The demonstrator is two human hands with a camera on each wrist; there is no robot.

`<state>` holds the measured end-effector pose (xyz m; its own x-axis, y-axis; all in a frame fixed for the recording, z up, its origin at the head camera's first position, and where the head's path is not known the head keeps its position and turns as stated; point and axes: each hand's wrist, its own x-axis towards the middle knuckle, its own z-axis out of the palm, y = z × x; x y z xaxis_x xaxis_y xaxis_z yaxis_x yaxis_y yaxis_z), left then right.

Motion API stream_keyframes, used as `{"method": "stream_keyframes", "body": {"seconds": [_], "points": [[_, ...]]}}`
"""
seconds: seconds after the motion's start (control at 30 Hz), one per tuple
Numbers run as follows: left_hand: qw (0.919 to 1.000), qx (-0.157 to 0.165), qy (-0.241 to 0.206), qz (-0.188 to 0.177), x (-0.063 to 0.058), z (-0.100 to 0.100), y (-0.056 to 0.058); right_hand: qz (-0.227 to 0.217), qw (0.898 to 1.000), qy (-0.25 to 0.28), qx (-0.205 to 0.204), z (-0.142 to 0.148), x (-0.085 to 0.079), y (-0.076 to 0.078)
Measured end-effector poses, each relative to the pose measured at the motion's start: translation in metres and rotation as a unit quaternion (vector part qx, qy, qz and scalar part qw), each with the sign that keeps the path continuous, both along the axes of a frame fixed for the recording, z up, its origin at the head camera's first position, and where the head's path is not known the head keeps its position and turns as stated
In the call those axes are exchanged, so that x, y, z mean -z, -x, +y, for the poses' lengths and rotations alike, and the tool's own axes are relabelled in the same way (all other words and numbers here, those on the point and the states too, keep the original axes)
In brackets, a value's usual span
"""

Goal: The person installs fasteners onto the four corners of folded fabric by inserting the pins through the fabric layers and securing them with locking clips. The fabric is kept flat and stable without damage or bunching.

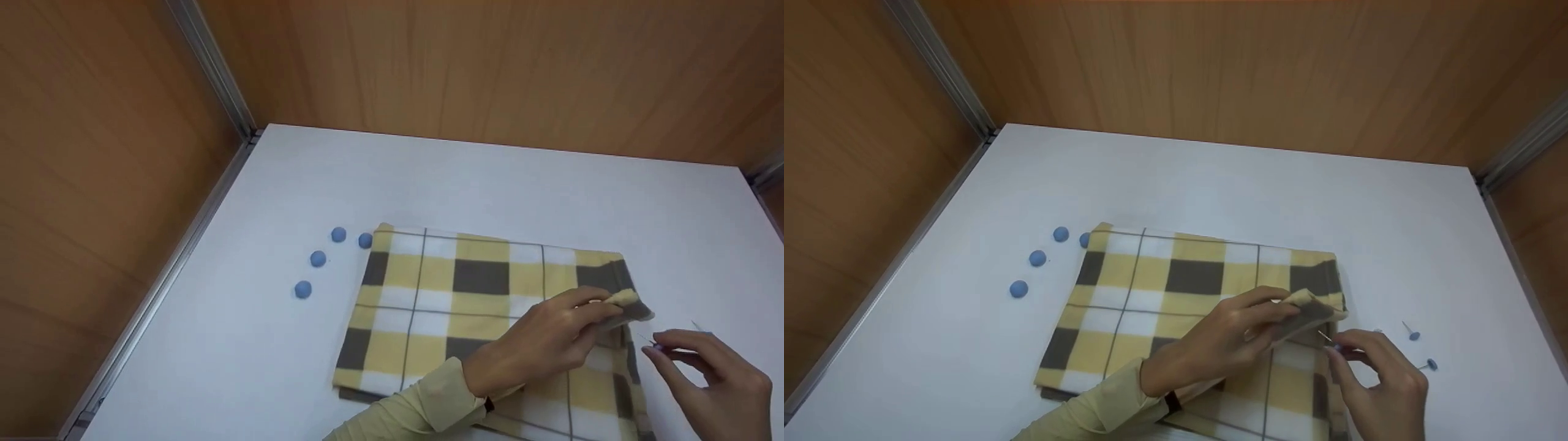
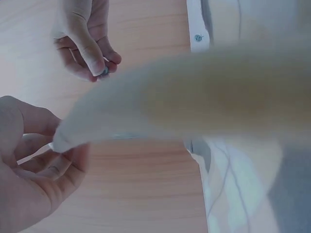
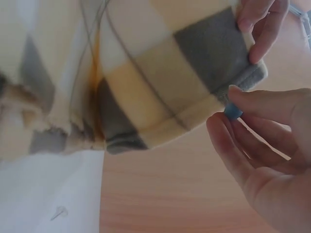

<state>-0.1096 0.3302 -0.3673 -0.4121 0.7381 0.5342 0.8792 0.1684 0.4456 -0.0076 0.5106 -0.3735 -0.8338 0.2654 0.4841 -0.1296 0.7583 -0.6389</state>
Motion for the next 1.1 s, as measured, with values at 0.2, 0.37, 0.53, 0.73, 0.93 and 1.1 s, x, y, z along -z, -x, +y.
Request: {"method": "stream_keyframes", "body": {"seconds": [0.2,0.37,0.53,0.73,0.93,1.1], "points": [[0.9997,-0.006,0.008,0.022,-0.001,-0.001,0.000,0.024,0.999,0.010,-0.043,-0.010,-0.003,0.006],[0.9993,-0.004,0.021,0.032,-0.001,0.000,0.000,0.037,0.997,0.012,-0.062,-0.012,-0.001,0.011],[0.9986,0.002,0.035,0.040,-0.002,0.000,0.001,0.060,0.994,0.007,-0.090,-0.012,0.002,0.015],[0.9984,0.007,0.039,0.040,-0.001,0.000,0.001,0.042,0.994,-0.001,-0.099,-0.009,0.003,0.018],[0.9986,0.016,0.033,0.037,0.000,0.000,0.002,0.047,0.992,-0.003,-0.121,-0.007,0.005,0.021],[0.9987,0.033,0.030,0.026,-0.001,-0.002,0.003,0.073,0.989,-0.036,-0.123,-0.004,0.005,0.024]]}}
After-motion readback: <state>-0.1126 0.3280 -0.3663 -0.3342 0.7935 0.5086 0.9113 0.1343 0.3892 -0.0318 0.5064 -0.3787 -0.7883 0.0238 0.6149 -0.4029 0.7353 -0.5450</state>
